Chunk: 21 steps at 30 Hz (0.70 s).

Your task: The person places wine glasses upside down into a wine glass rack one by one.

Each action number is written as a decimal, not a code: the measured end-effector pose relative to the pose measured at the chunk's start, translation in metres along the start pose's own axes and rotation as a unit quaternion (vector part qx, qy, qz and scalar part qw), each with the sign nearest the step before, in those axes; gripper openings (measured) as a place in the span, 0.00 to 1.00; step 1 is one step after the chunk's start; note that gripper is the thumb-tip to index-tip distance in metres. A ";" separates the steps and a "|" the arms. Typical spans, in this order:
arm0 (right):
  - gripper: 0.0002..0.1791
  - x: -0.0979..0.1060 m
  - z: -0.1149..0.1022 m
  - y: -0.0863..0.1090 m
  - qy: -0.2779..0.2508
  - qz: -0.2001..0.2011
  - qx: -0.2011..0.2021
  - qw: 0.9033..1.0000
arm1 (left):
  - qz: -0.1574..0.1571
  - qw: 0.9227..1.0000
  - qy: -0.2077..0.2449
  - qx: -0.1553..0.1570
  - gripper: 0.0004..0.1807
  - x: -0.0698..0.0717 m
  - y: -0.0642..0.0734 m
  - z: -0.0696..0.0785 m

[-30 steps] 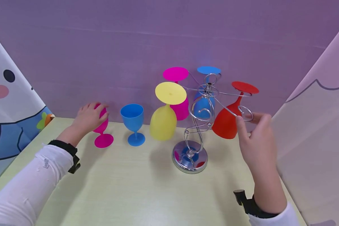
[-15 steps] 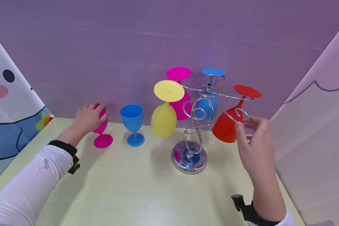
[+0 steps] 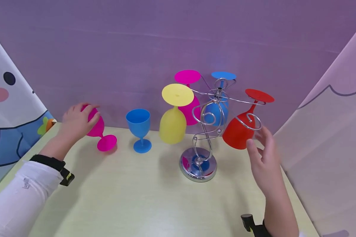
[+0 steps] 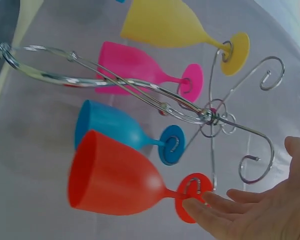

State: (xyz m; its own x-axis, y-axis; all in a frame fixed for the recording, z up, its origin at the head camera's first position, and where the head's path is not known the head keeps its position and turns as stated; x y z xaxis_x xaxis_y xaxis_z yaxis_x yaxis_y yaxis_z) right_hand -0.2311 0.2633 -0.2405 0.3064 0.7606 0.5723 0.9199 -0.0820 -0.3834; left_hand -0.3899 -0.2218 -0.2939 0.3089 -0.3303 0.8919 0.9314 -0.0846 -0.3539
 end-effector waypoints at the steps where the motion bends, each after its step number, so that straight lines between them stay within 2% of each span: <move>1: 0.33 -0.003 0.002 0.002 -0.010 -0.005 0.000 1.000 | 0.010 1.000 0.012 0.005 0.24 0.007 0.004 -0.002; 4: 0.34 -0.014 0.006 0.006 -0.039 -0.020 -0.004 0.999 | 0.046 0.997 0.058 0.021 0.24 0.028 0.021 -0.006; 7: 0.35 -0.022 0.008 0.012 -0.049 -0.030 -0.005 0.998 | 0.084 0.991 0.100 0.032 0.24 0.049 0.039 -0.007; 9: 0.35 -0.025 0.006 0.015 -0.056 -0.035 0.001 0.998 | 0.115 0.983 0.137 0.030 0.23 0.063 0.051 -0.005; 12: 0.34 -0.028 0.002 0.019 -0.063 -0.031 0.018 0.997 | 0.155 0.967 0.201 0.016 0.21 0.081 0.068 0.001; 15: 0.33 -0.029 -0.005 0.023 -0.093 -0.012 0.046 0.995 | 0.186 0.947 0.262 0.005 0.20 0.095 0.084 0.011; 18: 0.33 -0.032 -0.014 0.028 -0.155 0.000 0.085 0.984 | 0.203 0.920 0.334 0.006 0.20 0.102 0.099 0.024; 20: 0.33 -0.036 -0.022 0.031 -0.209 -0.002 0.120 0.971 | 0.205 0.891 0.405 0.013 0.20 0.102 0.106 0.033; 21: 0.33 -0.038 -0.026 0.033 -0.232 -0.008 0.140 0.963 | 0.205 0.872 0.445 0.015 0.19 0.101 0.109 0.037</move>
State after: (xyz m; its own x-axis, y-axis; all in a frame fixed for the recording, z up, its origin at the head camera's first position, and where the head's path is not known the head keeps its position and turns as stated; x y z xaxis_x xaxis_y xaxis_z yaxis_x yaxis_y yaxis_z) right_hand -0.2063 0.2149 -0.2561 0.0904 0.9714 0.2196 0.8023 0.0596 -0.5939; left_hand -0.2503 -0.2296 -0.2317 0.3567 -0.9270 0.1157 0.7868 0.2313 -0.5723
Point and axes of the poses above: each hand's wrist, its own y-axis away from the middle knuckle, its own x-axis out of the back of the hand, z = x × y, the point moved 10 cm from there along -y, towards the middle knuckle
